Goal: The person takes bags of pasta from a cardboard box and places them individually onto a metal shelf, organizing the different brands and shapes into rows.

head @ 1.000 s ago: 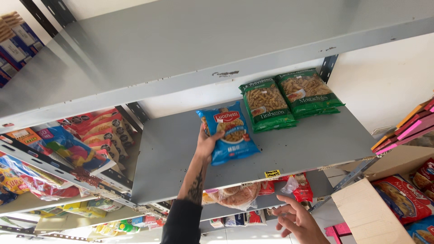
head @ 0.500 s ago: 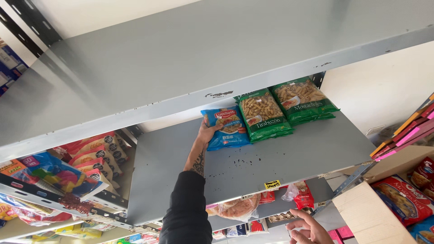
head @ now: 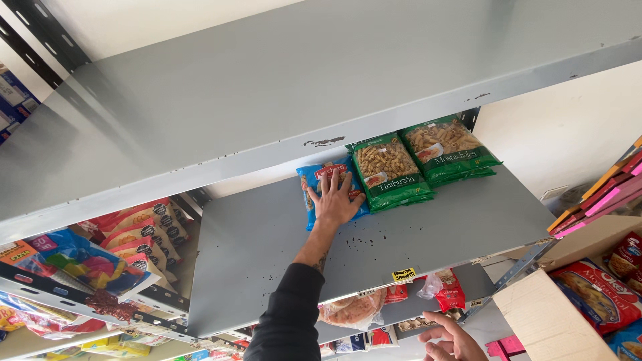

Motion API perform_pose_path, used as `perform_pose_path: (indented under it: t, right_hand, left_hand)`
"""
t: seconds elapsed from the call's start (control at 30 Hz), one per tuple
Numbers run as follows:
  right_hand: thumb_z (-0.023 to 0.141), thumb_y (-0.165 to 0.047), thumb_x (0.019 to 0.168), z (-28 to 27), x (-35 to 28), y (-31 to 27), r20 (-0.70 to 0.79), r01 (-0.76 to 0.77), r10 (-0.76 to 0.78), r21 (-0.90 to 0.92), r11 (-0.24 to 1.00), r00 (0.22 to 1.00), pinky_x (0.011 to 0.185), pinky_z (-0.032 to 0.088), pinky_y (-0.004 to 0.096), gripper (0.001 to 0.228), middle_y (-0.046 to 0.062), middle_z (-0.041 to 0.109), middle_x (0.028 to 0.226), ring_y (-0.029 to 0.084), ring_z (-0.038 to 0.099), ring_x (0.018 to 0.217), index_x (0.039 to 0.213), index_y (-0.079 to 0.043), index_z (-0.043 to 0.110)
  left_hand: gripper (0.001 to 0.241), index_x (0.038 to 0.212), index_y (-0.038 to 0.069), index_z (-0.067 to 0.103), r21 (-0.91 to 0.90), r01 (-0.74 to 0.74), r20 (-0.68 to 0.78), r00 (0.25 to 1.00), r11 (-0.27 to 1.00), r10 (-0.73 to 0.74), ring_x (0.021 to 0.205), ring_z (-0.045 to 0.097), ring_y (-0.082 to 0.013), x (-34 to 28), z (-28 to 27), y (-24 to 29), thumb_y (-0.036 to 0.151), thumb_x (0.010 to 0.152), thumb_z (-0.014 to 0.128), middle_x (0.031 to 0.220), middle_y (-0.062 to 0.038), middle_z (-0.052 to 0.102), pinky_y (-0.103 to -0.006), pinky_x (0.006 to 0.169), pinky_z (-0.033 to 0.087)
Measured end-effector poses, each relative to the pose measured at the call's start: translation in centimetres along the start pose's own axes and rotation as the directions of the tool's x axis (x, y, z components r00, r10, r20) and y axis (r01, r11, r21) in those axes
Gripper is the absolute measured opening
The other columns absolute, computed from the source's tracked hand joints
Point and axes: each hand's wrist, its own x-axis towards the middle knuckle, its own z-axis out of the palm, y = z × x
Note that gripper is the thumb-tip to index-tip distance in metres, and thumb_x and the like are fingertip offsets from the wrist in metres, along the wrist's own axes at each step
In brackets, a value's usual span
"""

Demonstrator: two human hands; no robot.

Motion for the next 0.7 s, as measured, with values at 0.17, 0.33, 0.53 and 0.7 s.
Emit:
perform_pose_path:
  t: [0.17,0.33,0.53,0.7]
  right_hand:
    - [0.092,-0.009,0.098,0.1,-1.0,-0.3,-0.029,-0.018,0.020,0.068,0.998,0.999,0.098,0.078,0.050,0.087,0.028,0.094,0.139,0.046,0.098,0.098,0.177,-0.025,0.058]
    - [0.092,-0.006,0.098,-0.2,-0.4,0.1,-0.014,-0.034,0.036,0.088,0.996,0.999,0.103,0.078,0.051,0.090,0.029,0.093,0.142,0.047,0.098,0.104,0.178,-0.025,0.055]
    - [0.090,-0.025,0.097,1.1,-2.3,-1.4,-0.031,0.013,-0.014,-0.043,0.999,0.999,0.091,0.076,0.041,0.084,0.019,0.097,0.138,0.036,0.101,0.099,0.175,-0.029,0.060]
    - [0.089,-0.030,0.095,1.4,-3.8,-1.5,-0.044,0.032,-0.032,-0.004,0.999,0.999,0.086,0.075,0.042,0.082,0.019,0.096,0.136,0.037,0.100,0.097,0.173,-0.028,0.064]
  left_hand:
    - [0.087,0.185,0.033,0.032,0.003,0.046,0.022,0.999,0.999,-0.046,0.182,0.002,-0.0390,0.7,-0.5,0.1,0.073,0.108,0.041,0.197,-0.006,0.018,-0.0930,0.133,-0.002]
    - [0.090,0.187,0.034,0.028,0.003,0.068,0.055,0.996,0.998,-0.068,0.183,-0.001,-0.0401,1.0,-0.5,0.2,0.074,0.108,0.040,0.198,-0.005,0.014,-0.0933,0.133,-0.005]
    - [0.090,0.187,0.036,0.026,0.023,0.086,0.062,0.994,0.996,-0.087,0.184,-0.003,-0.0365,0.9,-0.3,0.4,0.075,0.108,0.041,0.199,-0.003,0.011,-0.0899,0.135,-0.005]
    - [0.091,0.188,0.036,0.023,0.039,0.086,0.096,0.991,0.995,-0.090,0.184,-0.005,-0.0343,0.8,-0.7,0.4,0.076,0.108,0.040,0.200,0.000,0.006,-0.0876,0.137,-0.006]
